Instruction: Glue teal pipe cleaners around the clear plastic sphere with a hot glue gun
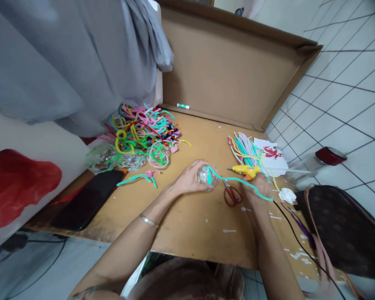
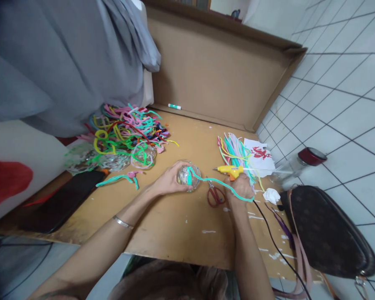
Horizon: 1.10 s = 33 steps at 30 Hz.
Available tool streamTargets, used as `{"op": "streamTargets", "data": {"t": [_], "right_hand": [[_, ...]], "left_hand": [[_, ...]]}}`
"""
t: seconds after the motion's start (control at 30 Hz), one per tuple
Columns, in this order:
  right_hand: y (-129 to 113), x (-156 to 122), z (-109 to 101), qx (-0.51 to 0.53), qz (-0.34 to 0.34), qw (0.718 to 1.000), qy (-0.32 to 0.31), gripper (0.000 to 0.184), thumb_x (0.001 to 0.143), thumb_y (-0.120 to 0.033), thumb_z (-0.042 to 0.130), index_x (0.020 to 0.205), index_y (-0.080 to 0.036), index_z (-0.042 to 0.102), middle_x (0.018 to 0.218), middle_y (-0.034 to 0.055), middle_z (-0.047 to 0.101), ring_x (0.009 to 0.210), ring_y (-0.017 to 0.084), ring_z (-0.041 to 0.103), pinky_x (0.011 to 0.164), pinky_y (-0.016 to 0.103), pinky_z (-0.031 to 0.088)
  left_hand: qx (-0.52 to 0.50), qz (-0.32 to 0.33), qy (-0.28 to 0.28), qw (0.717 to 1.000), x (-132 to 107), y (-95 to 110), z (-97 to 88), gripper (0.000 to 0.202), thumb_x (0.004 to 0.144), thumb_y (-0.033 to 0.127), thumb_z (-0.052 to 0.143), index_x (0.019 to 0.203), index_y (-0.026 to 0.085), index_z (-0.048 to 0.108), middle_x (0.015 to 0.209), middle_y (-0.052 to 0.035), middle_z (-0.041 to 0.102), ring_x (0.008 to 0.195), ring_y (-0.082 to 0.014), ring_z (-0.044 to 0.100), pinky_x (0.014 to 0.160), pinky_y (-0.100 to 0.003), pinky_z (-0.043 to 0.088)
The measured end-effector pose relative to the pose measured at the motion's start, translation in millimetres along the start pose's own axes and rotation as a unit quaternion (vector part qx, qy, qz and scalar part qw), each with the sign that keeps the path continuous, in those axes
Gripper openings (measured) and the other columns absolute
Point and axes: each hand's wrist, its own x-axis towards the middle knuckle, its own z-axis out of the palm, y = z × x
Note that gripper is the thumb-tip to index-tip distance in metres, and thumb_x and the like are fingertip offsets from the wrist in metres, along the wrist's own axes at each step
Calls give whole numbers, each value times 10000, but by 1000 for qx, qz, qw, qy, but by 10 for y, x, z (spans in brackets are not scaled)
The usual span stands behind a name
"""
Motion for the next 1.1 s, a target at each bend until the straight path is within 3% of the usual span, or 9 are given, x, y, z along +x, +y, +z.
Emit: {"op": "streamTargets", "data": {"t": [0.1,0.2,0.37,0.6,0.77,0.93,1.1], "right_hand": [[84,-60,-225,1,8,999,-33,523,880,-475,465,1216,-81,541,988,210,691,893,349,687,666,383,470],[202,-114,-417,-18,-34,997,-61,588,848,-573,484,1250,-147,540,987,175,707,898,348,686,643,360,444],[319,-140,-581,-8,-112,991,-71,562,791,-534,532,1216,-174,606,971,147,724,852,308,676,605,311,383],[147,-148,-608,73,-136,987,-38,498,739,-462,545,1131,-177,661,887,105,724,728,233,630,575,269,350],[28,-181,-592,101,-171,980,-27,383,722,-482,541,949,-205,679,759,59,701,639,188,575,583,265,351],[-50,-215,-576,117,-159,980,21,433,727,-505,511,980,-193,672,857,91,725,743,230,622,617,289,387],[-50,-221,-552,137,-196,970,56,465,759,-521,460,962,-171,689,881,112,733,788,253,641,657,313,413]], "left_hand": [[-1,-5,2,1000,8,16,-7,694,618,376,827,1209,204,506,1233,-92,596,1148,-272,587,1014,-428,464],[-6,-8,8,1000,16,25,-11,692,615,371,827,1207,198,510,1228,-91,598,1135,-268,589,1006,-424,469],[-17,-2,4,1000,27,13,-9,664,615,373,826,1189,209,534,1209,-77,604,1129,-264,589,1002,-416,468],[-12,-4,9,1000,35,-12,27,721,597,393,831,1213,203,509,1221,-90,590,1142,-276,583,1007,-428,461],[-5,2,5,1000,35,-10,39,715,591,365,840,1203,192,514,1213,-93,591,1140,-273,585,1003,-419,465],[-11,1,5,1000,33,-8,40,713,598,363,833,1214,208,509,1227,-88,580,1145,-268,580,1001,-415,462],[-15,-4,3,1000,41,31,23,689,605,343,829,1202,200,516,1217,-94,586,1123,-264,588,988,-413,466]]}}
